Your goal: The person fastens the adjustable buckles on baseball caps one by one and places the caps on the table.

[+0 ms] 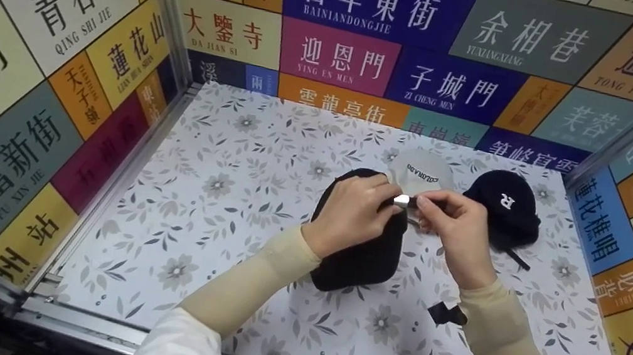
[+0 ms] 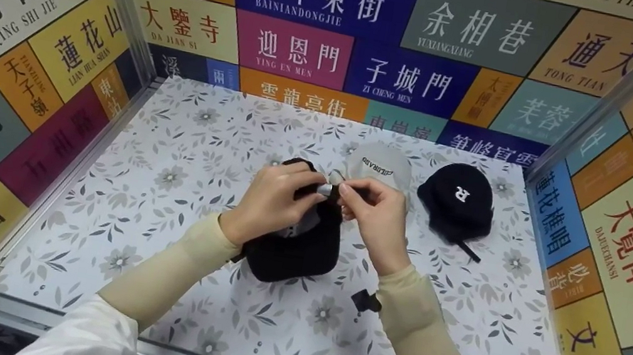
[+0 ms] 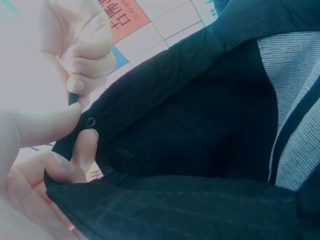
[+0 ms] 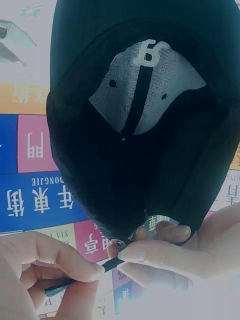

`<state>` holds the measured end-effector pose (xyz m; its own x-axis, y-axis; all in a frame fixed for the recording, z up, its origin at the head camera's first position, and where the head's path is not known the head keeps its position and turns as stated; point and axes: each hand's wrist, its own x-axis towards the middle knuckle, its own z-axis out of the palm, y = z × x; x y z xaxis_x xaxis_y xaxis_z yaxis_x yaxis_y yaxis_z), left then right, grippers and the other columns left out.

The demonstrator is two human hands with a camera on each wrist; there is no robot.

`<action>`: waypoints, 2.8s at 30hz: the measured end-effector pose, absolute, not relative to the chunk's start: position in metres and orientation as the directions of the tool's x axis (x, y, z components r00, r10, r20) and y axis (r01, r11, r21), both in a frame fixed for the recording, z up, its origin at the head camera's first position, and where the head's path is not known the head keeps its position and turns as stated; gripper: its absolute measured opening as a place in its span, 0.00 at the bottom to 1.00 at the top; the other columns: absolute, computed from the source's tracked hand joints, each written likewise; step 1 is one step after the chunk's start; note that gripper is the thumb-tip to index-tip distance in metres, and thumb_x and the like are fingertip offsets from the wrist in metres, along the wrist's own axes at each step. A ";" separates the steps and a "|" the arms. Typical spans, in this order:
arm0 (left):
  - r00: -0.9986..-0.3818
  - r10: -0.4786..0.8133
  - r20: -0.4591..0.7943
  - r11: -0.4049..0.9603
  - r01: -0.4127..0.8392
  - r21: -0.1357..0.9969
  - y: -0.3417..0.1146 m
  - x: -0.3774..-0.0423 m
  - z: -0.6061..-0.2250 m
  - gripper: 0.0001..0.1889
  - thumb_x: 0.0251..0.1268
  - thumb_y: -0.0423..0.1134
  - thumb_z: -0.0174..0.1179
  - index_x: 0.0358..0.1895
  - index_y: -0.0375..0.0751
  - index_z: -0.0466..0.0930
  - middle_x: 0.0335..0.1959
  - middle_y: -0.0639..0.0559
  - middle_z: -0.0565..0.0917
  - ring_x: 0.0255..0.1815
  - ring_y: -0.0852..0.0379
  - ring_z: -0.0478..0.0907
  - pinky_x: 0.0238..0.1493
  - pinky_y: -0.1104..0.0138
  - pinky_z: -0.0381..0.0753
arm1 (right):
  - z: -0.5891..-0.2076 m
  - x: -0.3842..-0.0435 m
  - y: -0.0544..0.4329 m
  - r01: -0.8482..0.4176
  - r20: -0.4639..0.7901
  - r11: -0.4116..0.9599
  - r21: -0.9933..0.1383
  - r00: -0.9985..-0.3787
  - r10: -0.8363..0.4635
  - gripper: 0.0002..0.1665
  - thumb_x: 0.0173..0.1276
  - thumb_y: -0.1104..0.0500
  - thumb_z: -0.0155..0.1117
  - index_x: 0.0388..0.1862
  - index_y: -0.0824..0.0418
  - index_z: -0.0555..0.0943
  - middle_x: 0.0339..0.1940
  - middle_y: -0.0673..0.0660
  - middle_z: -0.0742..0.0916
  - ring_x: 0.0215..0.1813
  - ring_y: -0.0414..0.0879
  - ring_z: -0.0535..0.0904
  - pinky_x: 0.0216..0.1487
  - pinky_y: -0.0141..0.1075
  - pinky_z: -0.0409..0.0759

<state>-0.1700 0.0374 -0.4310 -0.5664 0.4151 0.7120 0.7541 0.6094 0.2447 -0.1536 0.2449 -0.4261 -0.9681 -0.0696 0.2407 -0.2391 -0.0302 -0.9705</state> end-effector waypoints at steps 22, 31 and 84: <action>-0.556 0.410 0.723 0.600 0.761 0.245 0.040 -0.170 -0.431 0.06 0.61 0.35 0.66 0.41 0.43 0.86 0.32 0.55 0.82 0.30 0.55 0.79 0.30 0.62 0.76 | -0.428 -0.154 0.236 -0.190 0.183 0.025 -0.981 -0.969 -0.166 0.20 0.68 0.59 0.70 0.47 0.75 0.82 0.32 0.64 0.85 0.29 0.47 0.80 0.27 0.33 0.81; -0.561 0.424 0.711 0.610 0.757 0.234 0.039 -0.169 -0.433 0.05 0.63 0.38 0.66 0.40 0.46 0.85 0.32 0.57 0.81 0.31 0.56 0.80 0.30 0.63 0.75 | -0.430 -0.152 0.232 -0.199 0.199 -0.008 -0.980 -0.974 -0.108 0.15 0.67 0.63 0.71 0.43 0.77 0.83 0.29 0.66 0.85 0.26 0.46 0.80 0.26 0.33 0.80; -0.537 0.448 0.715 0.589 0.779 0.217 0.040 -0.170 -0.432 0.04 0.63 0.36 0.64 0.38 0.47 0.86 0.34 0.58 0.83 0.33 0.59 0.80 0.32 0.63 0.68 | -0.433 -0.153 0.238 -0.251 0.241 0.073 -0.965 -0.963 -0.122 0.16 0.67 0.59 0.71 0.43 0.72 0.84 0.34 0.67 0.85 0.34 0.55 0.82 0.34 0.36 0.84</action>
